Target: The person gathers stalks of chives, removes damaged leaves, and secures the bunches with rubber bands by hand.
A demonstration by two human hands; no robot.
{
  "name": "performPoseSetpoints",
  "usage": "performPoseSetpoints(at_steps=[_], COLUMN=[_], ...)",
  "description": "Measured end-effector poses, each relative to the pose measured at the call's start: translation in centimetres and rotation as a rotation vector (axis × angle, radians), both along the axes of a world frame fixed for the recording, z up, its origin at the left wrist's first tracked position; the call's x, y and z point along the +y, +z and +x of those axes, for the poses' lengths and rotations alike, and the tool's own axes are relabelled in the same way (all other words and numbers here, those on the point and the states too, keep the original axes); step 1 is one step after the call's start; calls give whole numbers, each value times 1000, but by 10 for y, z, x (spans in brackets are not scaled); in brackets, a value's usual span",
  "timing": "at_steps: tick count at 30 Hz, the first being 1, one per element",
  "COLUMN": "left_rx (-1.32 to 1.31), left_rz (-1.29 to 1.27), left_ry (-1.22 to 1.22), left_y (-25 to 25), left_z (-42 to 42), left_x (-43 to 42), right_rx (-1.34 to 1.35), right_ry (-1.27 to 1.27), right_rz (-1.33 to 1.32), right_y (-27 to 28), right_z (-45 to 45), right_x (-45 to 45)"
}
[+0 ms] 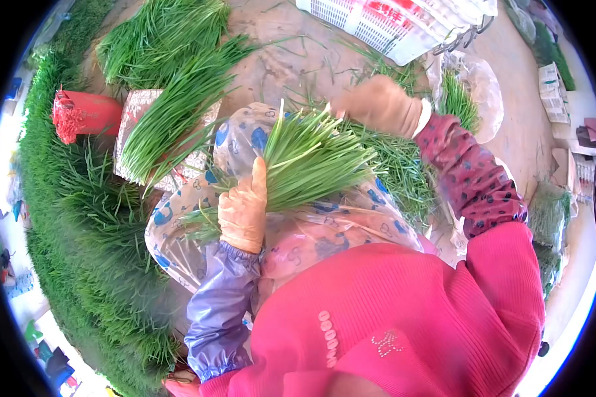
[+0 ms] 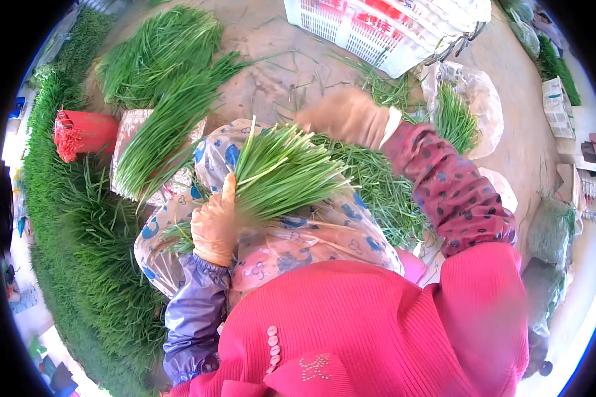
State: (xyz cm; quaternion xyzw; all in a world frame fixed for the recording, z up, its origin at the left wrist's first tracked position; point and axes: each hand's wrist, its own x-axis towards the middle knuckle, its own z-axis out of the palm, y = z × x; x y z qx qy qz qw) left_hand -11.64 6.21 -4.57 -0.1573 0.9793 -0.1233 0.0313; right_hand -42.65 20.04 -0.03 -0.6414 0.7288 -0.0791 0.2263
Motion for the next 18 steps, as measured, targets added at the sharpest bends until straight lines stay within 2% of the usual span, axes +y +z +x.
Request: performPoseSetpoints(at_steps=[1, 2, 4, 5, 7, 8, 10, 11, 13, 15, 18], left_rx=[-1, 27, 62, 64, 59, 76, 59, 49, 38, 67, 95], left_rz=[1, -33, -68, -55, -38, -3, 54, 50, 128, 149, 169], left_ry=[0, -16, -50, -36, -29, -7, 28, 24, 43, 1, -39], left_y=[1, 3, 5, 5, 7, 10, 14, 15, 13, 6, 3], left_z=[0, -1, -4, -4, -4, -4, -5, -6, -3, 1, 1], left_x=[1, 2, 3, 3, 5, 6, 5, 4, 1, -4, -5], right_rx=[165, 165, 130, 134, -344, -348, -644, -655, -919, -944, -603], right_ry=[28, 23, -192, -202, -282, -286, -245, -246, -275, -286, -359], right_rz=[-219, -217, -43, -41, 226, 224, 431, 427, 492, 419, 191], right_y=[-5, -14, -32, -38, -44, -53, -76, -84, -97, -110, -104], right_z=[-17, -30, -45, -43, -29, -27, -28, -30, -30, -38, -60], right_x=[1, -5, -18, -23, -45, -55, -70, -71, -72, -68, -60])
